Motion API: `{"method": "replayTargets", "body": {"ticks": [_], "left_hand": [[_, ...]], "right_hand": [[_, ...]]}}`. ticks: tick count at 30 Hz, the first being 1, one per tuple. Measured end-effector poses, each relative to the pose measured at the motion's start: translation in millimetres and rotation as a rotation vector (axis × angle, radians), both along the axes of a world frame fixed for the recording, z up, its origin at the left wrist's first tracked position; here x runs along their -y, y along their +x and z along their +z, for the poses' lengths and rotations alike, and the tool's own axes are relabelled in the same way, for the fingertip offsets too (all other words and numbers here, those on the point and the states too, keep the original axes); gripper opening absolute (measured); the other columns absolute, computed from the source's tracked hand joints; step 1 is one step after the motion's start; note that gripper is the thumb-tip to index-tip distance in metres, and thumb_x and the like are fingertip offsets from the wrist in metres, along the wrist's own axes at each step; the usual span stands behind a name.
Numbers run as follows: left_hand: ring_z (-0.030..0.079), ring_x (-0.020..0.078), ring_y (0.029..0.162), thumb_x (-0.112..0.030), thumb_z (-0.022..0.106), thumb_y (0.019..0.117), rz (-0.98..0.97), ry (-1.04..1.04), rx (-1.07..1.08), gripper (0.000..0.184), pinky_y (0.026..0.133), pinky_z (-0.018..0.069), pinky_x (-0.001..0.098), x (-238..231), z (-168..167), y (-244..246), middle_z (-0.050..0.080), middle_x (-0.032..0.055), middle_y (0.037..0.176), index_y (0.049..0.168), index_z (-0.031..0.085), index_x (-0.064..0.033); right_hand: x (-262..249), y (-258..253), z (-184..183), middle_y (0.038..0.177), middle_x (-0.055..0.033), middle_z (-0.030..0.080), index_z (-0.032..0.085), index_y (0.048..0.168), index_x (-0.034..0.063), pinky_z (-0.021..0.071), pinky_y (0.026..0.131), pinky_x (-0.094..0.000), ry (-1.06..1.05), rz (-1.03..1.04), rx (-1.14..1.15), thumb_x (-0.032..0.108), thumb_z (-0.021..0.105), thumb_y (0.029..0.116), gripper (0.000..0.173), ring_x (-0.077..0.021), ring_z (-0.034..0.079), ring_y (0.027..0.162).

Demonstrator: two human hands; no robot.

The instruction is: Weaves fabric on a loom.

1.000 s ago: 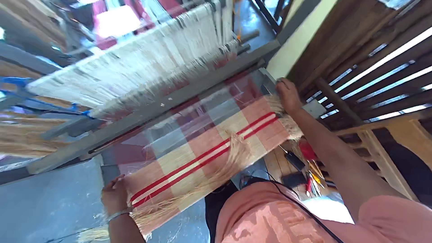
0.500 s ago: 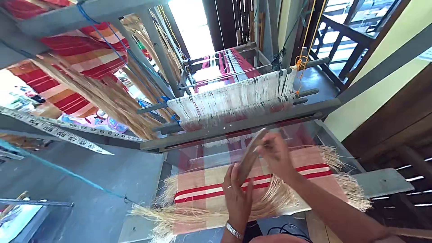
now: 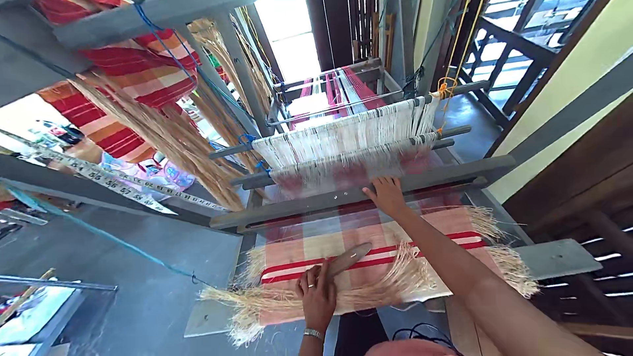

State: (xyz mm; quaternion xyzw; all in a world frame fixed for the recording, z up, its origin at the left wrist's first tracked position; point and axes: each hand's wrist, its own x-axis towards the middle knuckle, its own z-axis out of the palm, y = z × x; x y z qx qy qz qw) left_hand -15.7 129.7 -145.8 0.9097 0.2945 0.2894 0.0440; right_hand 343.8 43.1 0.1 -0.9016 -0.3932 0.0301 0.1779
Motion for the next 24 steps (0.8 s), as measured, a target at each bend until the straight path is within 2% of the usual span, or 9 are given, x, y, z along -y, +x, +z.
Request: {"method": "replayTargets", "body": {"ticks": [3, 5, 8, 12, 24], "left_hand": [[0.058, 0.0289, 0.123, -0.047, 0.047, 0.0943, 0.026, 0.045, 0.012, 0.051, 0.108, 0.0333, 0.0629, 1.2, -3.6, 1.0, 0.066, 0.0047, 0.131, 0.143, 0.059, -0.0399], [0.058, 0.0294, 0.122, -0.047, 0.046, 0.0936, 0.032, 0.049, 0.006, 0.052, 0.108, 0.0344, 0.0620, 0.6, -3.4, 2.1, 0.066, 0.0047, 0.131, 0.144, 0.058, -0.0412], [0.058, 0.0307, 0.122, -0.047, 0.046, 0.0934, 0.025, 0.033, -0.004, 0.052, 0.106, 0.0355, 0.0617, -0.1, -0.4, 2.1, 0.065, 0.0066, 0.132, 0.144, 0.057, -0.0407], [0.058, 0.0337, 0.123, -0.049, 0.046, 0.0934, 0.027, 0.024, -0.024, 0.053, 0.106, 0.0363, 0.0634, 0.0, 0.0, 0.9, 0.064, 0.0082, 0.134, 0.145, 0.057, -0.0394], [0.058, 0.0309, 0.125, -0.048, 0.046, 0.0927, 0.047, 0.004, -0.087, 0.054, 0.106, 0.0381, 0.0607, -1.8, 0.1, 1.2, 0.064, 0.0068, 0.135, 0.146, 0.054, -0.0431]], "right_hand": [[35.7, -48.1, -11.6, 0.135, -0.0150, 0.064, 0.064, 0.132, 0.0077, 0.0232, 0.122, -0.0586, 0.024, -0.035, 0.052, 0.064, 0.029, 0.1047, 0.072, -0.0341, 0.053, 0.135], [46.5, -63.9, -8.4, 0.136, -0.0161, 0.063, 0.062, 0.132, 0.0060, 0.0222, 0.123, -0.0587, 0.007, -0.039, 0.046, 0.065, 0.028, 0.1046, 0.073, -0.0349, 0.051, 0.137], [33.8, -56.9, 0.0, 0.135, -0.0168, 0.064, 0.063, 0.131, 0.0047, 0.0203, 0.122, -0.0590, -0.014, -0.065, 0.020, 0.066, 0.031, 0.1038, 0.074, -0.0348, 0.052, 0.136], [23.2, -46.6, 9.4, 0.139, -0.0172, 0.060, 0.059, 0.136, 0.0052, 0.0178, 0.124, -0.0576, -0.072, -0.052, -0.041, 0.065, 0.032, 0.1048, 0.073, -0.0333, 0.048, 0.139], [43.5, -67.1, 13.7, 0.145, -0.0185, 0.056, 0.056, 0.140, 0.0043, 0.0176, 0.124, -0.0581, -0.103, -0.033, -0.089, 0.070, 0.034, 0.1017, 0.080, -0.0347, 0.042, 0.144]]}}
